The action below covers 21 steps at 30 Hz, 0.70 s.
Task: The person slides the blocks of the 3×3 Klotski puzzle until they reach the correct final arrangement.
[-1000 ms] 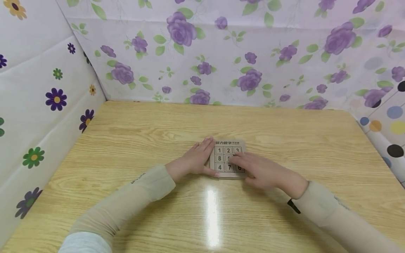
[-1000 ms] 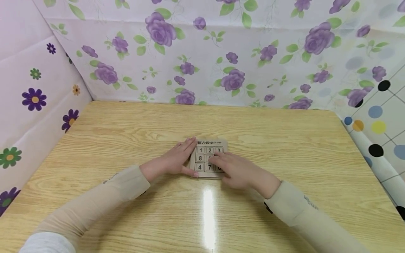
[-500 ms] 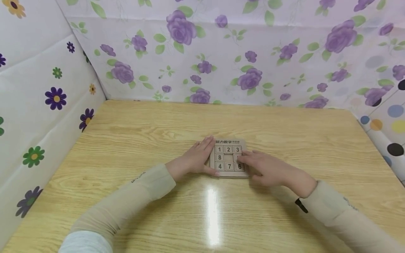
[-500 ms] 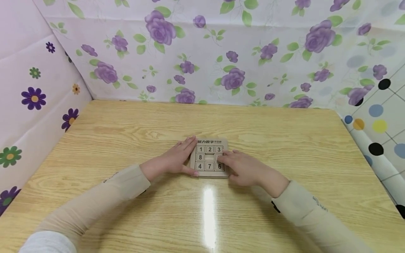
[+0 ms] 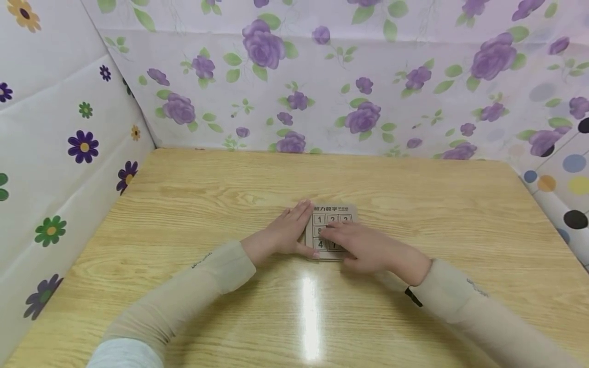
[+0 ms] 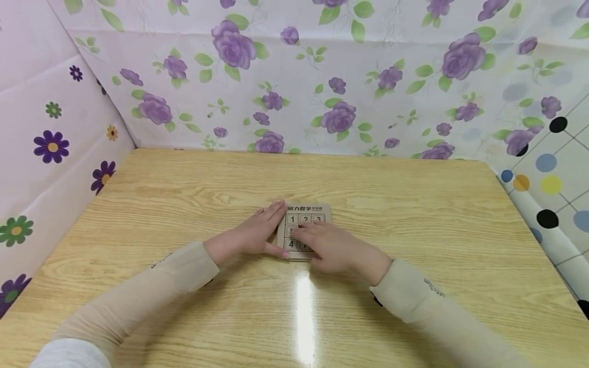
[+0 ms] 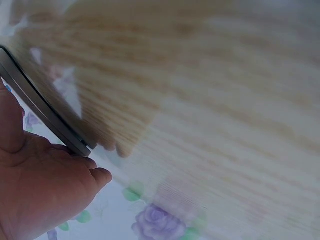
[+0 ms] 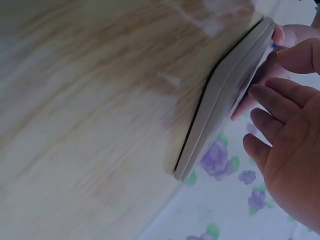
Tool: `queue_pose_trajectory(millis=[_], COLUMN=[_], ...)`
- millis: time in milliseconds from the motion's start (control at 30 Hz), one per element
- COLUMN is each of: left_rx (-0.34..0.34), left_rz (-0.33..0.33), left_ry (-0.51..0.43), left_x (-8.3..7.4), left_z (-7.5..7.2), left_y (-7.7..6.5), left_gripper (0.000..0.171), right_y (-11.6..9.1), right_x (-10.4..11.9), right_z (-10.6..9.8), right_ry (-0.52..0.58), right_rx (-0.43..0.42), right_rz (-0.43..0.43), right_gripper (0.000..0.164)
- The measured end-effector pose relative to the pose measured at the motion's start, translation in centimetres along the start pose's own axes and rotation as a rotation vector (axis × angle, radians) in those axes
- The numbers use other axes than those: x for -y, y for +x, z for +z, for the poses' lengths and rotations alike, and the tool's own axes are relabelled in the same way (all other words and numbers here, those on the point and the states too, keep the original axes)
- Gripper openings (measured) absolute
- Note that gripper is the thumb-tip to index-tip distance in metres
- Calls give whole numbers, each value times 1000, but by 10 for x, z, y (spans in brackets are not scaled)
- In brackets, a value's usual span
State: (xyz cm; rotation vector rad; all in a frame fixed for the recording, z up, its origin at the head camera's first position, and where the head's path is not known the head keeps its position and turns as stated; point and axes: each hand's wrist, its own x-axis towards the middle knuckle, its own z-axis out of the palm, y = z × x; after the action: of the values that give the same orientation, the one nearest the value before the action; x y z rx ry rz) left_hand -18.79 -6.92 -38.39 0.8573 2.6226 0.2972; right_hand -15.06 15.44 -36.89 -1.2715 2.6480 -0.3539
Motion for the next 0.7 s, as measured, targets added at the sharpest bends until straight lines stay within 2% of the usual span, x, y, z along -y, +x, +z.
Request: queue_pose_trajectory(millis=[267, 500, 700], left_rx=[-6, -5, 3], left_rz=[-1, -2, -4], left_ry=[2, -10, -12], left_x=[0, 0, 1], left_z=[1, 1, 2], left_y=[0, 1, 3], left_gripper=[119, 119, 120], right_y=[2, -9, -15], right_x=[1, -7, -9], right_z=[2, 2, 1], right_ry=[6, -12, -46], right_rx=[27, 5, -7], right_rz=[15, 44, 35], right_gripper=[67, 64, 61])
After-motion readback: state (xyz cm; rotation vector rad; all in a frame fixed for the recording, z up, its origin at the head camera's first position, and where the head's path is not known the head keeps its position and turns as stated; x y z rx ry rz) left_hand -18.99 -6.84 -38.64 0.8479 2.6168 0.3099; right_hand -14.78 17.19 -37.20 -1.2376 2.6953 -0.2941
